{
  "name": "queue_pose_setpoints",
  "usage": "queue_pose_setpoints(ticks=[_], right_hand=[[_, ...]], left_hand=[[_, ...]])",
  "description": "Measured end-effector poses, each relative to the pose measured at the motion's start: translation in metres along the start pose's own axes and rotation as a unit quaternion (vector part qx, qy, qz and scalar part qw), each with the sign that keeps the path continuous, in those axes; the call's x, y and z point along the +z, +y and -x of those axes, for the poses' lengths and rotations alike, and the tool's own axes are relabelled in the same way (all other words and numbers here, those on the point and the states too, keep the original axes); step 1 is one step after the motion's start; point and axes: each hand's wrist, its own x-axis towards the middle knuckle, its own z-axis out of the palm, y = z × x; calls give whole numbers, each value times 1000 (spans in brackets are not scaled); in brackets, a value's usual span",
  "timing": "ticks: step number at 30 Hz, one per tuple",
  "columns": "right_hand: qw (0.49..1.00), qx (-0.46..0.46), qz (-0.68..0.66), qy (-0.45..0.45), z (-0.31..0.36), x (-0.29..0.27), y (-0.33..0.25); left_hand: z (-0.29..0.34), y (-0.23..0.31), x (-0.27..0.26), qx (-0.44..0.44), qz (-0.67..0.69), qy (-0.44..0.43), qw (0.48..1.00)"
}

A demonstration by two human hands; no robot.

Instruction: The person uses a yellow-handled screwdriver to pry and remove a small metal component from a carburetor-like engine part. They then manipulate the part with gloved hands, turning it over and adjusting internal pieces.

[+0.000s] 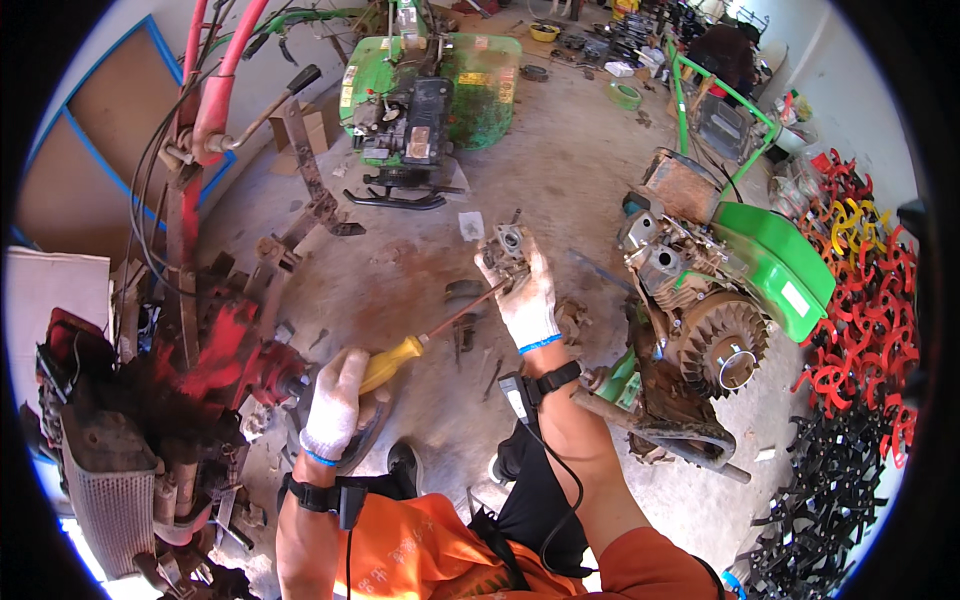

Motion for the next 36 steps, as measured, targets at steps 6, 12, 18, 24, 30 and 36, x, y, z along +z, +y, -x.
queue_pose_setpoints(ticks=[6,12,18,24,30,36], right_hand=[[998,10,36,-45,7,5,12],[997,23,39,-63,25,11,37],[993,87,-8,-81,49,15,44],[973,181,-63,-126,106,39,53],[951,259,-107,-129,192,72,69],[940,294,-108,-136,239,99,68]], left_hand=[[31,-17,-9,-39,121,-51,991],[70,-48,-29,-51,158,-99,981],[129,-56,-46,-50,256,-121,958],[168,-61,-29,20,210,-120,970],[171,-66,-16,89,103,-24,990],[200,-70,0,106,-39,133,985]])
